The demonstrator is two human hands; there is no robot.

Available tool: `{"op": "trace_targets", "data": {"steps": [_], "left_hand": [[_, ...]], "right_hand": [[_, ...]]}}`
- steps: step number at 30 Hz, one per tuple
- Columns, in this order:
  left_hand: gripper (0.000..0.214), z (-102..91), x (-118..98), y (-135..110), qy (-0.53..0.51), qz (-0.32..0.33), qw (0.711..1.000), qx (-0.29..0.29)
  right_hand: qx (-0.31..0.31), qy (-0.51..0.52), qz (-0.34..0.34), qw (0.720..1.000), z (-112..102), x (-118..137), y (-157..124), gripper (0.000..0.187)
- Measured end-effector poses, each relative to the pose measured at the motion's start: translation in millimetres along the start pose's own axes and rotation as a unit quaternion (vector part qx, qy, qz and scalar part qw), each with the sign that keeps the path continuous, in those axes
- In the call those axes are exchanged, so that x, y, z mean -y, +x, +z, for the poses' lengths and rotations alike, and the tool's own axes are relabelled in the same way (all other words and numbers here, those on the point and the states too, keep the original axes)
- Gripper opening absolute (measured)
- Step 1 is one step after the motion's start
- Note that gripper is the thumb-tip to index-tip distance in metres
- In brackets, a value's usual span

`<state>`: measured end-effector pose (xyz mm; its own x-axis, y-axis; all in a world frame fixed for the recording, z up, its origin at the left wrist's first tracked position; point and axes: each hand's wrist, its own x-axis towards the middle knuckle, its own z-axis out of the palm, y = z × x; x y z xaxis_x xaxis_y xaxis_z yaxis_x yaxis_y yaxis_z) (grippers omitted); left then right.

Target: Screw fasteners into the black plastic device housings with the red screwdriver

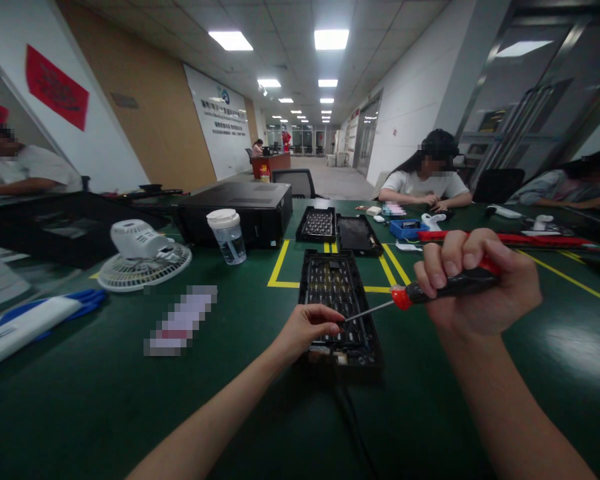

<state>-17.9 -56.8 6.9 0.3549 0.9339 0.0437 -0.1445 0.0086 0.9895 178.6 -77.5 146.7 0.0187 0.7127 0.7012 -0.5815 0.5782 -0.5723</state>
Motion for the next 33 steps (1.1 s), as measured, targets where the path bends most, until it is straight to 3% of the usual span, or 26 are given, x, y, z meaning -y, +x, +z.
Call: {"op": "trace_targets", "data": {"steps": [11, 18, 33], "left_hand": [[0.022, 0.6, 0.1, -0.5, -0.002, 0.001, 1.0, -0.003], [0.021, 0.6, -0.5, -1.5, 0.018, -0.011, 0.999, 0.026], [0.026, -1.8, -5.7, -1.0, 0.071, 0.016, 0.996, 0.056]], "right_hand": [[0.014, 0.002, 0.006, 1.0, 3.2, 0.1, -1.7, 0.022], [0.073, -0.001, 0.001, 0.997, 8.9, 0.1, -7.3, 0.019], [0.053, -0.036, 0.012, 0.998, 16.2, -2.5, -10.7, 0.021]]}}
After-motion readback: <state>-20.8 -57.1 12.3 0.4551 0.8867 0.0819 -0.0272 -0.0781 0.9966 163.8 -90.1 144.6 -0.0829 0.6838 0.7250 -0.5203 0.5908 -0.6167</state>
